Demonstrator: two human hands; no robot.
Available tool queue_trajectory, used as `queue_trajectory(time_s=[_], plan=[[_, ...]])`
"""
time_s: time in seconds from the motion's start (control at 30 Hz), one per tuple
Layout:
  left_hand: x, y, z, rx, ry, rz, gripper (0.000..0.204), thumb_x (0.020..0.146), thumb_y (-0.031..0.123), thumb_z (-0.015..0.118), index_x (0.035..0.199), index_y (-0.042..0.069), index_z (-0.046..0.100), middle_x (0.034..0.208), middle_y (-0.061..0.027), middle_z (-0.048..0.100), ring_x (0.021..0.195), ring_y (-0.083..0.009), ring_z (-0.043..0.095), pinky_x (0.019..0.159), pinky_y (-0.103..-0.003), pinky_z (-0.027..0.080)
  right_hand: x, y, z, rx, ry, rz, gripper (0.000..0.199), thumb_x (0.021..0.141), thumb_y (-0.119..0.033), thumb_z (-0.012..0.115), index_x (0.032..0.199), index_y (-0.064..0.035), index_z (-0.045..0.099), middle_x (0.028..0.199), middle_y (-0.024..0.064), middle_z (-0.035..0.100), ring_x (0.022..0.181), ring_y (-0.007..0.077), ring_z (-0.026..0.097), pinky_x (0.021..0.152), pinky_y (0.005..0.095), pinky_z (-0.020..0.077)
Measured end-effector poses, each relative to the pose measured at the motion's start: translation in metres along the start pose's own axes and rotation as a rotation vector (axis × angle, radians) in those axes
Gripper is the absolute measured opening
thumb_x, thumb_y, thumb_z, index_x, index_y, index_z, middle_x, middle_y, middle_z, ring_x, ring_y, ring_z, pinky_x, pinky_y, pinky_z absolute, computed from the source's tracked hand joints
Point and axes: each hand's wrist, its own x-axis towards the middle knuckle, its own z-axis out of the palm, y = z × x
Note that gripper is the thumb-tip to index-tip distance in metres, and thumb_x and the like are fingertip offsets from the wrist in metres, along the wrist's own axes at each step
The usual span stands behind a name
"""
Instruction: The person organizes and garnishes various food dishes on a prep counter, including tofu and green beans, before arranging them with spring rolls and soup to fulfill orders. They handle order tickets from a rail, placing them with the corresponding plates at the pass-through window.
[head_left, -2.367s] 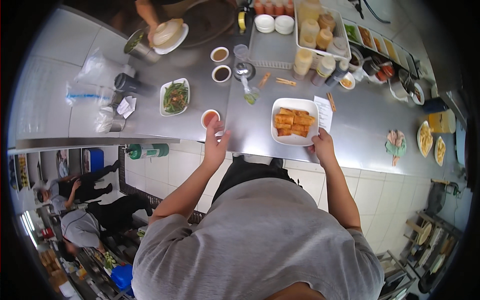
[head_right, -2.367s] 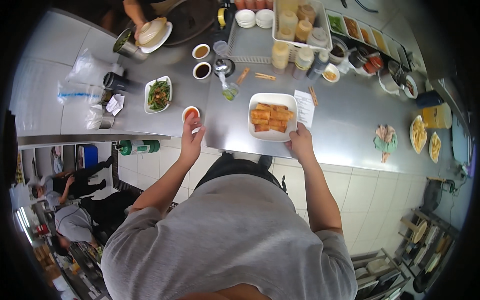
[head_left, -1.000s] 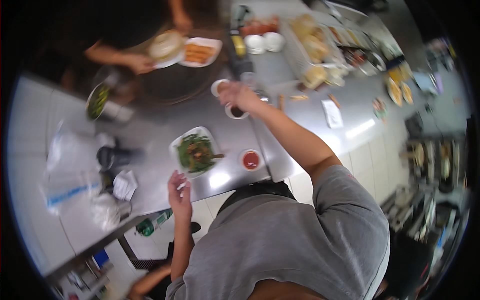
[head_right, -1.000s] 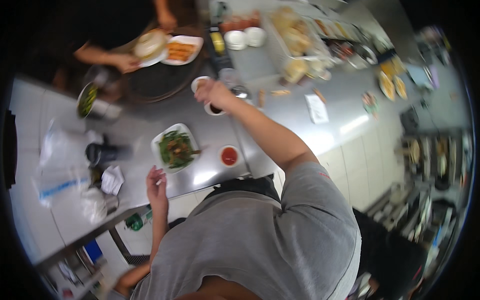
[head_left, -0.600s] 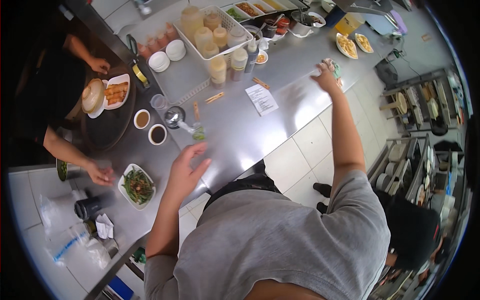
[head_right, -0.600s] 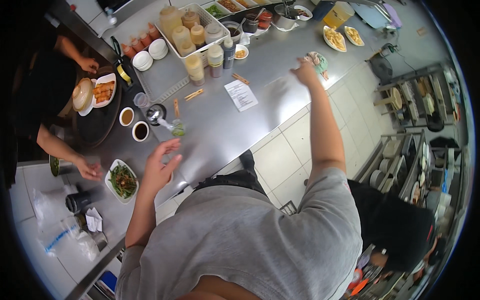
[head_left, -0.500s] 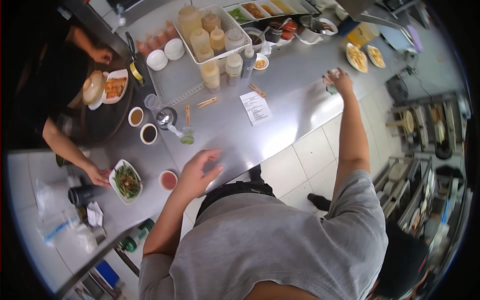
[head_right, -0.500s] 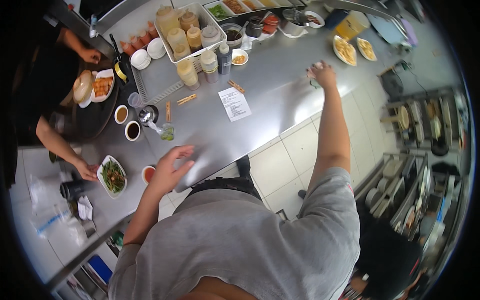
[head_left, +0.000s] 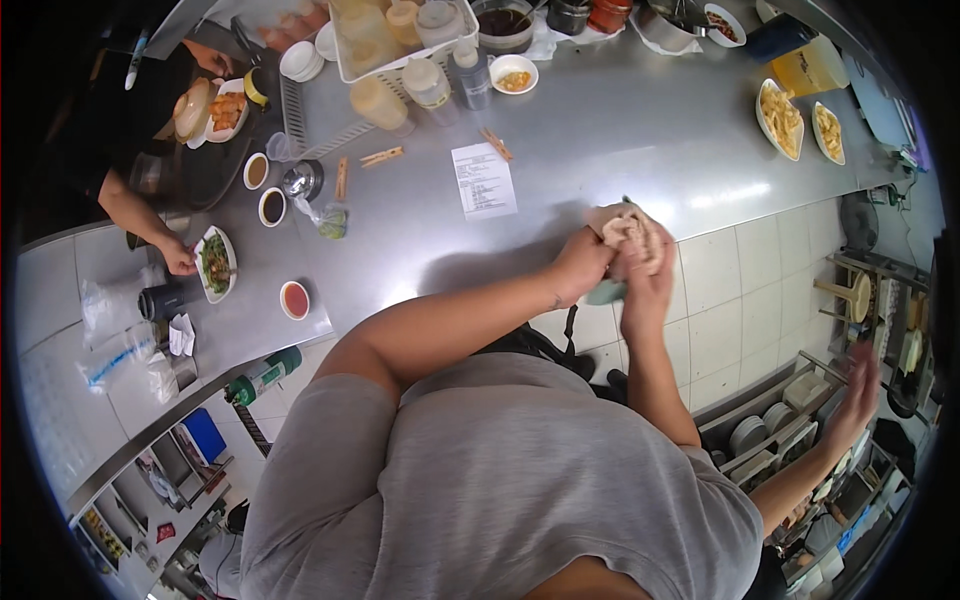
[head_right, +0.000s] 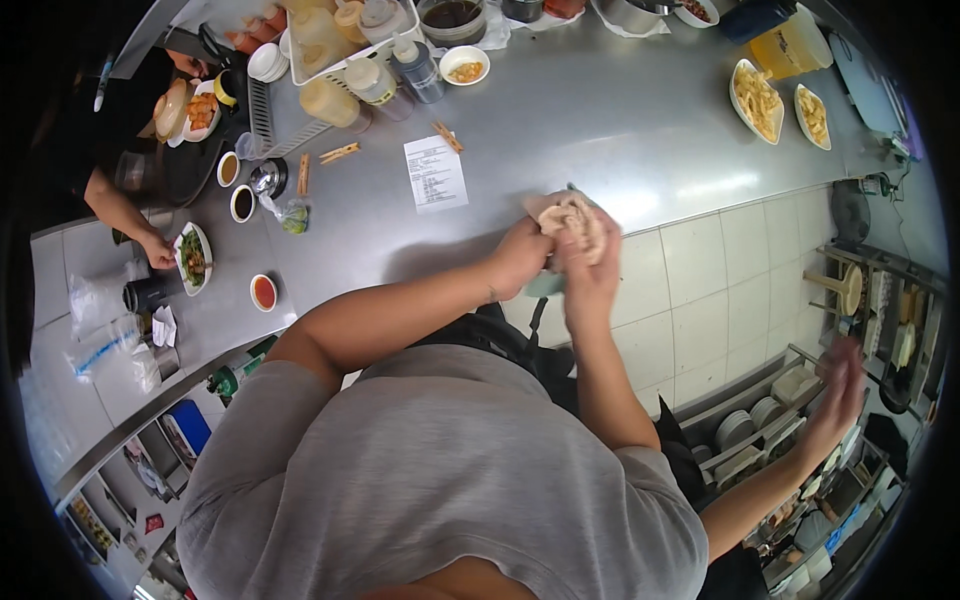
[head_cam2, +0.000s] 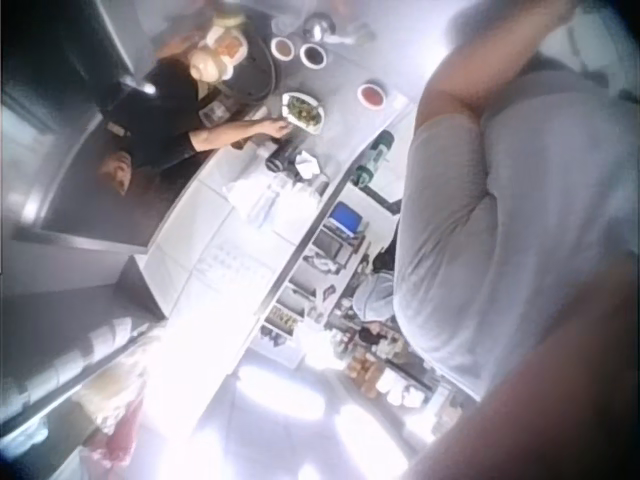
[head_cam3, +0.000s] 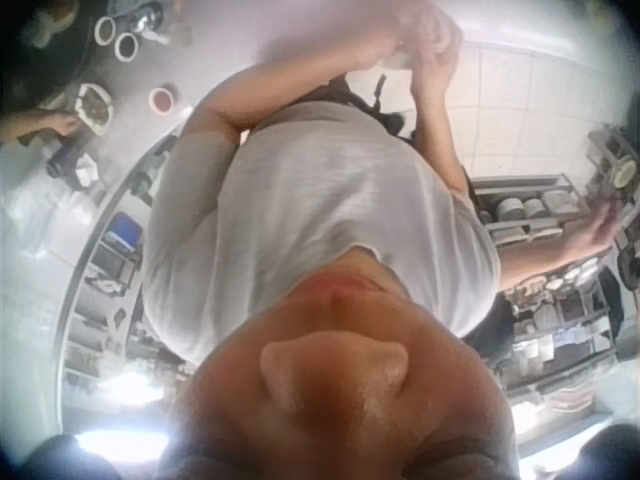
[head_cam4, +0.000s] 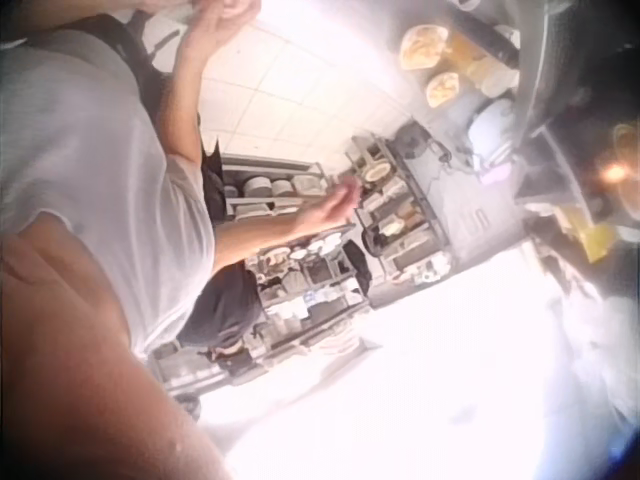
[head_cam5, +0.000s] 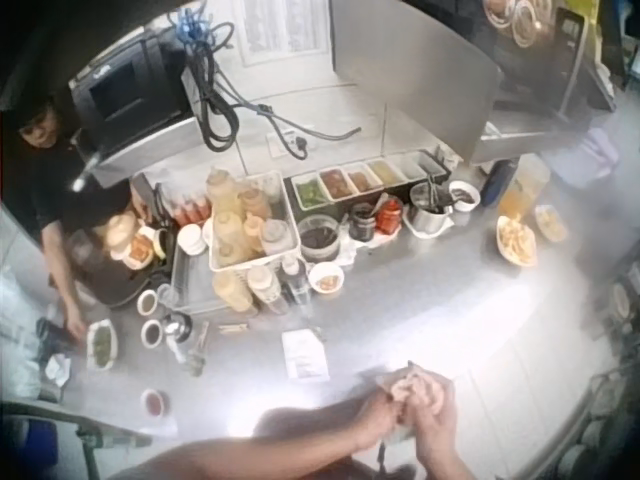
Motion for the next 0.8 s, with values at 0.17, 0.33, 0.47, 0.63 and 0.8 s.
queue_trajectory(time_s=[0.17, 0.33, 0.47, 0.63, 0.8], plan=[[0.013, 0.001, 0.001, 0.205, -0.032, 0.080, 0.023, 0.087, 0.006, 0.054, 0.110, 0.001, 0.051, 0.095, -0.0058, 0.059, 0.075, -0.0103, 0.058, 0.062, -0.028, 0.049, 0.038, -0.021, -0.033, 0.237, -0.040, 0.143, 0.032, 0.086, -0.007, 0.057, 0.116, 0.0011, 0.048, 0.100, 0.0088, 0.058, 0.092, 0.0154, 0.057, 0.083, 0.0269, 0.0460], [-0.012, 0.025, -0.046, 0.731, 0.339, 0.304, 0.048, 0.079, 0.010, 0.066, 0.121, 0.004, 0.044, 0.115, -0.0128, 0.051, 0.091, -0.0203, 0.057, 0.072, -0.031, 0.051, 0.101, -0.032, -0.033, -0.379, 0.037, -0.242, 0.038, 0.078, -0.005, 0.063, 0.114, -0.0034, 0.054, 0.103, 0.0139, 0.060, 0.095, 0.0237, 0.058, 0.086, 0.0311, 0.0456], [-0.009, 0.020, -0.125, 1.060, 0.845, 0.348, 0.058, 0.076, 0.021, 0.070, 0.126, 0.007, 0.043, 0.116, -0.0159, 0.051, 0.107, -0.0305, 0.049, 0.090, -0.043, 0.040, 0.131, 0.003, 0.004, -0.612, -0.172, -0.545, 0.043, 0.071, -0.007, 0.066, 0.113, -0.0074, 0.058, 0.113, 0.0208, 0.056, 0.106, 0.0385, 0.050, 0.091, 0.0410, 0.0415], [-0.020, -0.041, -0.149, 1.477, 0.881, 0.346, 0.058, 0.076, 0.023, 0.065, 0.130, 0.015, 0.045, 0.117, -0.0172, 0.047, 0.111, -0.0347, 0.043, 0.095, -0.055, 0.029, 0.095, 0.044, 0.117, -0.983, -0.561, -0.966, 0.042, 0.073, -0.012, 0.065, 0.114, -0.0075, 0.060, 0.113, 0.0202, 0.055, 0.104, 0.0375, 0.049, 0.088, 0.0430, 0.0422], [-0.065, -0.060, -0.206, 1.227, 0.604, 0.529, 0.050, 0.071, -0.007, 0.046, 0.116, 0.009, 0.059, 0.113, -0.0244, 0.054, 0.112, -0.0361, 0.049, 0.098, -0.041, 0.037, 0.080, 0.112, 0.137, -0.871, -0.619, -0.837, 0.014, 0.076, -0.002, 0.055, 0.086, 0.0023, 0.063, 0.086, 0.0198, 0.055, 0.084, 0.0360, 0.052, 0.073, 0.0423, 0.0431]])
